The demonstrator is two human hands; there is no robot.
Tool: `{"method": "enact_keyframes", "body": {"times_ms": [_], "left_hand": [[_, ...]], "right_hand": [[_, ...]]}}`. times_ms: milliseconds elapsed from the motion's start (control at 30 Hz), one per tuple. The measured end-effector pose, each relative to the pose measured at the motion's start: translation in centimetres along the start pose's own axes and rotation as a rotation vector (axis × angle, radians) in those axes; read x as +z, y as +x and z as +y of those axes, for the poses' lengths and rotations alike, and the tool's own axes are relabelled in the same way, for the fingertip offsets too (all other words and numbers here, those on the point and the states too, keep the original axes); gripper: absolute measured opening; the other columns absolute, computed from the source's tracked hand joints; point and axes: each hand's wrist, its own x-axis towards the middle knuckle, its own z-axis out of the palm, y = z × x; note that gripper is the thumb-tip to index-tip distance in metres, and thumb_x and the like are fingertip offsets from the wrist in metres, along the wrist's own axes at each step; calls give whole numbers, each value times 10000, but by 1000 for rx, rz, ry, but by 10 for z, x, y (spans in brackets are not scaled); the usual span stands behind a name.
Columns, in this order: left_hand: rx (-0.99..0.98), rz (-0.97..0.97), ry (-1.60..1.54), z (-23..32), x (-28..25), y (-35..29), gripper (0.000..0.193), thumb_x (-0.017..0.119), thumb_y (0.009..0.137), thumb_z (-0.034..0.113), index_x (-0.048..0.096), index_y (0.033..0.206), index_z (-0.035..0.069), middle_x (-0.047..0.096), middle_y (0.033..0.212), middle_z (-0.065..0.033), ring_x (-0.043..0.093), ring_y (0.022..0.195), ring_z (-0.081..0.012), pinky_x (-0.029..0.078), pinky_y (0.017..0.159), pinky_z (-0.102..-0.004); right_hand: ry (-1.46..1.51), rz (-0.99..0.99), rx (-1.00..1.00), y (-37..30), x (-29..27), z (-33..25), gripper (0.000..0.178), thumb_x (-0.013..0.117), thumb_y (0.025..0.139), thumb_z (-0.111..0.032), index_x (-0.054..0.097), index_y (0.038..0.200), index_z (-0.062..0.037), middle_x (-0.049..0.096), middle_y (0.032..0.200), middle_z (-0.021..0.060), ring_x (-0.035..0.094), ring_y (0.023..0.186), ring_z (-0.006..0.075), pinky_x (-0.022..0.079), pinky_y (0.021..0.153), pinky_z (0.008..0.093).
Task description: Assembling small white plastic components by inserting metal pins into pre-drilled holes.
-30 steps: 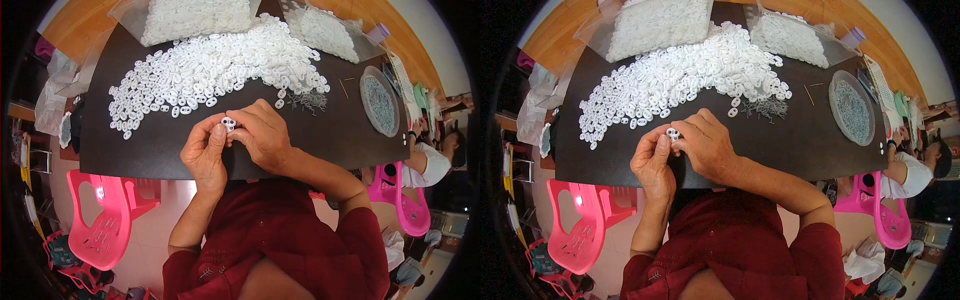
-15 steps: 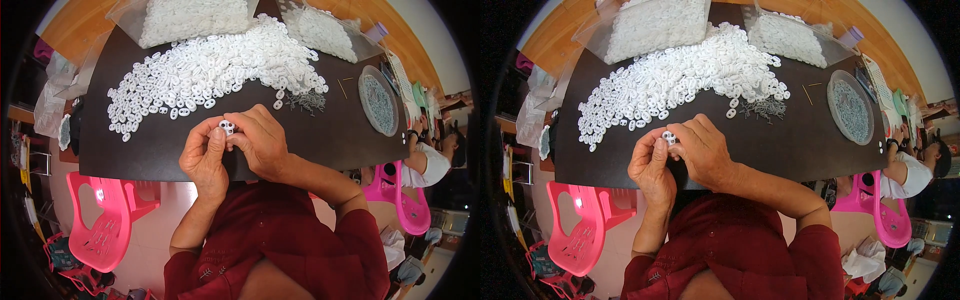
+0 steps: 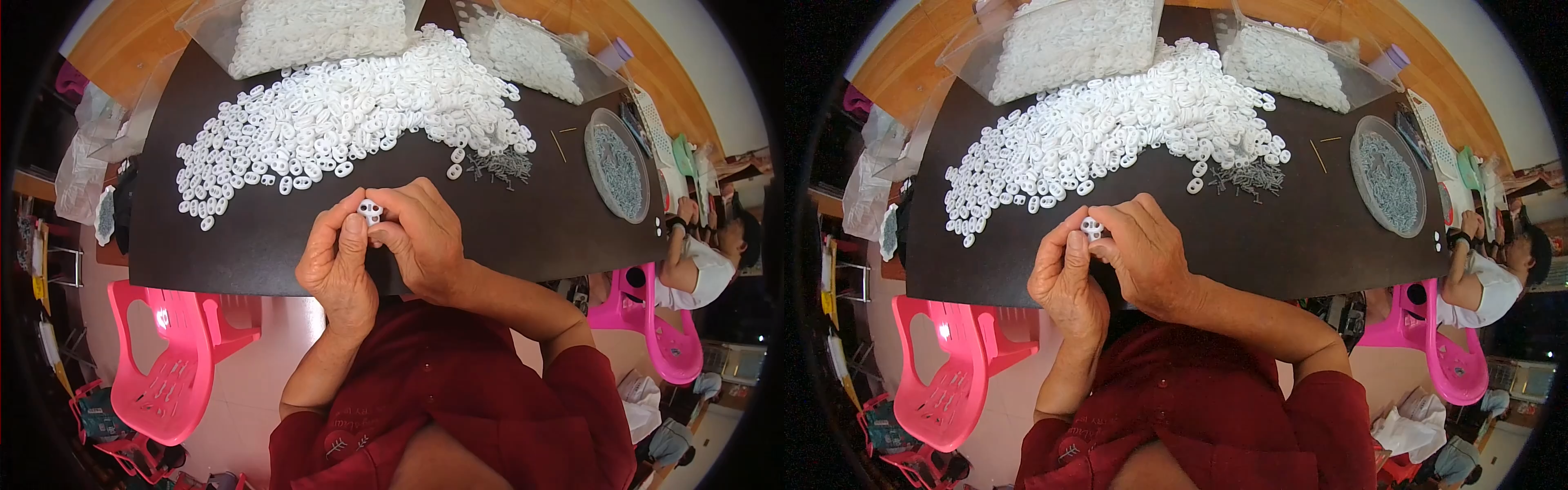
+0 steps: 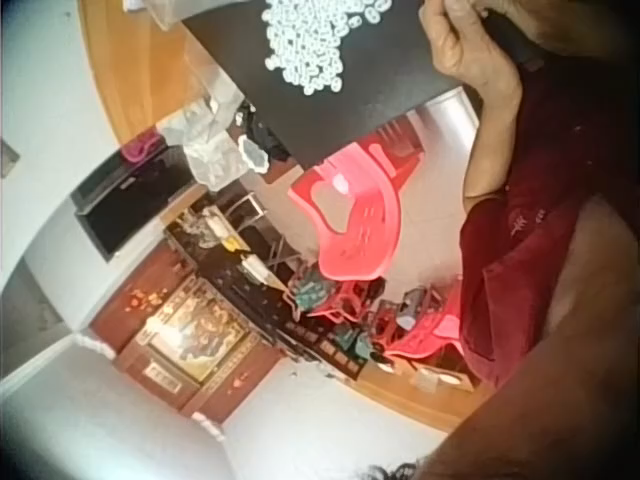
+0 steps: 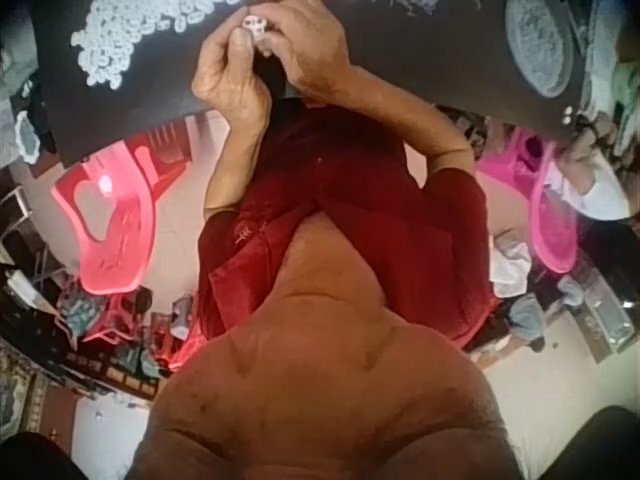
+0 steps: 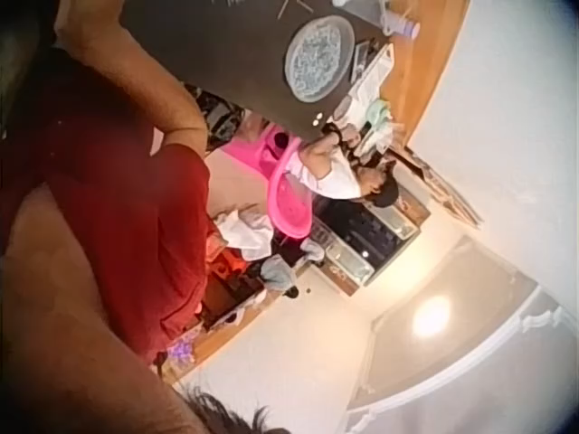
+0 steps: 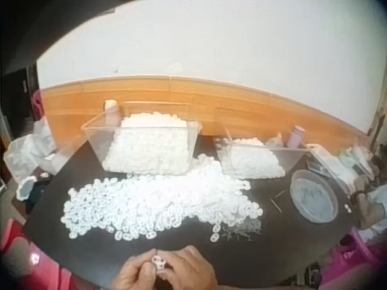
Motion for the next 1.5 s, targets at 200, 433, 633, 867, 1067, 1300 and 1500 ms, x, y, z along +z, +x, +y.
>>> {"method": "enact_keyframes", "body": {"times_ms": [200,433,633,867,1067,1300,1500], "left_hand": [[70,44,64,-8,3,-5,207,543,959,102,610,1086,-46,620,958,-48,521,793,-66,443,723,-204],[170,48,158,-11,4,-6,208,532,968,120,608,1072,-43,608,950,-39,506,784,-54,432,704,-192],[94,23,87,-11,-1,-3,201,548,961,124,610,1058,-41,595,918,-28,503,789,-56,429,710,-195],[114,62,83,-15,-1,-4,193,546,961,123,603,1050,-38,581,892,-25,496,774,-62,425,709,-203],[170,100,52,-16,8,-6,188,531,970,133,599,1023,-33,565,874,-17,482,740,-60,415,667,-200],[170,90,87,-20,8,-5,184,538,969,142,599,1023,-23,535,851,-4,472,687,-48,420,601,-194],[145,82,86,-18,7,-4,171,534,970,133,602,1004,-20,526,813,4,464,662,-46,410,588,-191]], "right_hand": [[7,89,-28,-1,3,-1,251,633,776,12,586,1022,32,612,821,108,513,643,228,420,567,324],[-19,115,-70,-1,4,0,244,623,766,32,585,1007,43,610,804,119,515,630,235,414,550,325],[1,86,-56,-1,4,2,248,628,766,25,591,1010,50,606,780,109,513,621,232,412,543,323],[2,106,-91,1,6,2,240,639,768,13,591,1000,52,594,753,98,510,612,227,408,536,319],[-79,142,-172,-1,10,6,239,644,755,15,580,982,59,577,749,106,499,585,230,404,506,328],[-93,138,-174,-3,8,7,263,644,729,33,574,982,58,575,755,112,496,580,237,402,499,328],[-92,135,-182,-2,8,5,269,650,726,33,577,983,51,573,763,115,496,578,240,403,495,330]]}}
